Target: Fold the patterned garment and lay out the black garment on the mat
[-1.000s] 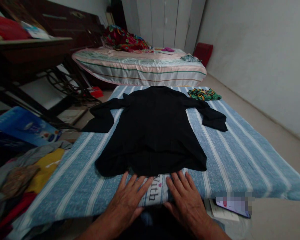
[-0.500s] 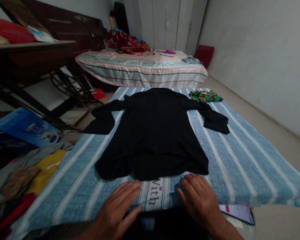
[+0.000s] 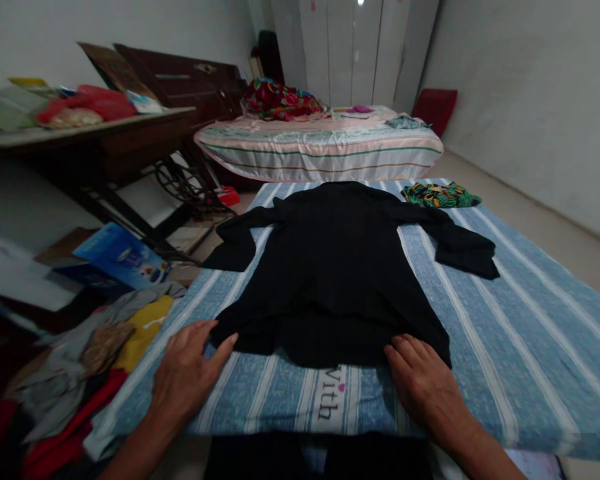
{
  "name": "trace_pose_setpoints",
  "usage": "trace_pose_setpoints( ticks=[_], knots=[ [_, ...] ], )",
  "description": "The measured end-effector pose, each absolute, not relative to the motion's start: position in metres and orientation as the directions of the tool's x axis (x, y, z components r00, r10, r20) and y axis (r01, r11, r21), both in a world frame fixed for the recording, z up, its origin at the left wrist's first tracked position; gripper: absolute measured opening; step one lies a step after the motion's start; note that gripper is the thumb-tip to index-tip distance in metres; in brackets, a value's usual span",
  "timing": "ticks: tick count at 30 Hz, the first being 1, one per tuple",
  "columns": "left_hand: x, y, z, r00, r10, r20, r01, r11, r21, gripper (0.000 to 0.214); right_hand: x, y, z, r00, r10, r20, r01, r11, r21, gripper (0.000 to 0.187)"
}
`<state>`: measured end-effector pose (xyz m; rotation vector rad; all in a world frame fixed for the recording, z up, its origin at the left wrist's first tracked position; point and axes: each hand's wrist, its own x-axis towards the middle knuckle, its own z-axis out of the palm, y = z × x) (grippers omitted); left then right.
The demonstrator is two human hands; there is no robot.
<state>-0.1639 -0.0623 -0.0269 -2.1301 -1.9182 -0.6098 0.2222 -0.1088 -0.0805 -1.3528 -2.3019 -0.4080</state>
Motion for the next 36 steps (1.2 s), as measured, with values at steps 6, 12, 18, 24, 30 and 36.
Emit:
trace_pose_setpoints(
  ticks=[6, 12, 18, 24, 30, 36],
  knots=[
    [-0.159, -0.052, -0.017, -0.279, 0.957, 0.078, 0.902, 0.234, 0.362, 0.061, 0.227, -0.106, -0.079, -0.436, 0.751, 0.497, 0.879, 0.473, 0.057, 0.029],
    [-0.156, -0.035, -0.015, -0.290, 0.957, -0.026, 0.736, 0.240, 0.633, 0.047, 0.236, -0.103, -0.081, -0.413, 0.767, 0.491, 0.894, 0.443, 0.061, 0.029],
    [-0.172, -0.046, 0.003, -0.468, 0.884, -0.007, 0.559, 0.302, 0.772, 0.039, 0.256, -0.110, -0.079, -0.442, 0.736, 0.512, 0.881, 0.464, 0.094, 0.027],
    [-0.183, -0.060, -0.004, -0.508, 0.861, -0.024, 0.578, 0.361, 0.732, 0.036, 0.251, -0.116, -0.074, -0.489, 0.727, 0.483, 0.861, 0.489, 0.136, 0.029],
    [-0.178, -0.059, -0.010, -0.498, 0.867, 0.025, 0.636, 0.345, 0.690, 0.047, 0.226, -0.109, -0.062, -0.500, 0.732, 0.463, 0.846, 0.526, 0.083, 0.025],
    [-0.177, -0.056, -0.008, -0.466, 0.885, -0.008, 0.582, 0.314, 0.750, 0.056, 0.172, -0.098, -0.058, -0.546, 0.654, 0.523, 0.779, 0.626, 0.030, 0.026]
  ],
)
